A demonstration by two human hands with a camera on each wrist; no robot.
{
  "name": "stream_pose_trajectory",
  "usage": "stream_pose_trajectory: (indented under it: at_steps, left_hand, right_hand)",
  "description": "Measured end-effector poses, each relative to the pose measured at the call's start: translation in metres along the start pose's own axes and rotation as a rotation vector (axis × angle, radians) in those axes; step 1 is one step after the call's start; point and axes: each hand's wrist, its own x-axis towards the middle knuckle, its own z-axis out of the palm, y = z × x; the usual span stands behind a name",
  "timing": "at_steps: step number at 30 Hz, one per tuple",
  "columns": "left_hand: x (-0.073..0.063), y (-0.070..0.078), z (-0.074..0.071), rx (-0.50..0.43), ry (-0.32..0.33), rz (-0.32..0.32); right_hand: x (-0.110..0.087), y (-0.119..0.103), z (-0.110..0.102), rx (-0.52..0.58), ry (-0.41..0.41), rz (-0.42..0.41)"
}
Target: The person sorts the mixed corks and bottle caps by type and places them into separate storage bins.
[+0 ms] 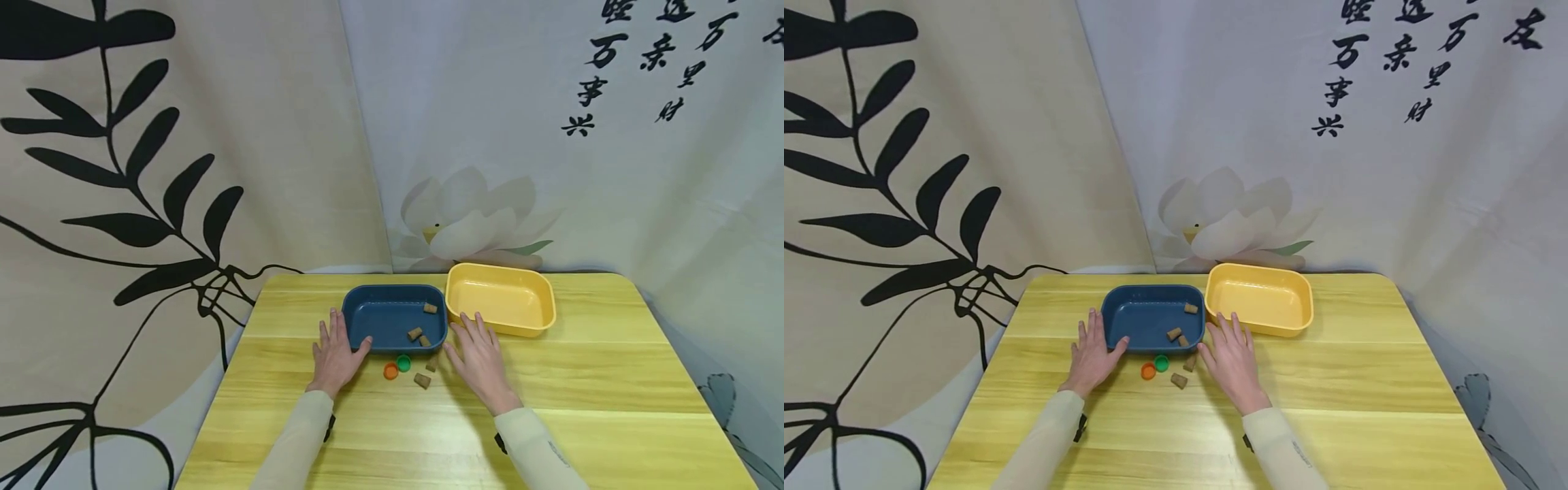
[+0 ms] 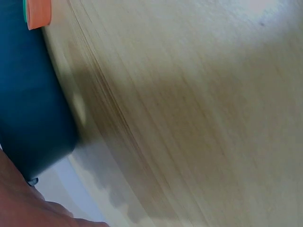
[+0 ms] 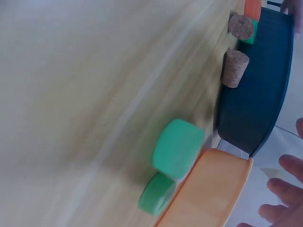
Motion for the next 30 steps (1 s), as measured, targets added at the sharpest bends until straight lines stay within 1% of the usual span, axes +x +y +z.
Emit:
stream_pose_trajectory:
  at_steps: [6, 11, 20, 26, 30]
  left_hand:
    - [0.000, 0.000, -0.001, 0.004, -0.015, -0.011]
    - [0.000, -0.001, 0.000, -0.002, -0.021, -0.013]
    - [0.000, -0.001, 0.001, -0.010, -0.019, -0.007]
    - [0.001, -0.002, 0.001, -0.011, -0.016, -0.010]
    - [0.001, -0.001, 0.002, -0.004, -0.017, -0.006]
  right_hand:
    - [-0.015, 0.005, -0.006, -0.023, 0.044, -0.027]
    - [-0.026, 0.008, -0.008, -0.037, 0.066, -0.033]
    - [-0.040, 0.012, -0.009, -0.039, 0.027, -0.021]
    - [-0.044, 0.009, -0.007, -0.041, -0.002, -0.020]
    - [-0.046, 0.004, -0.004, -0.046, -0.002, -0.034]
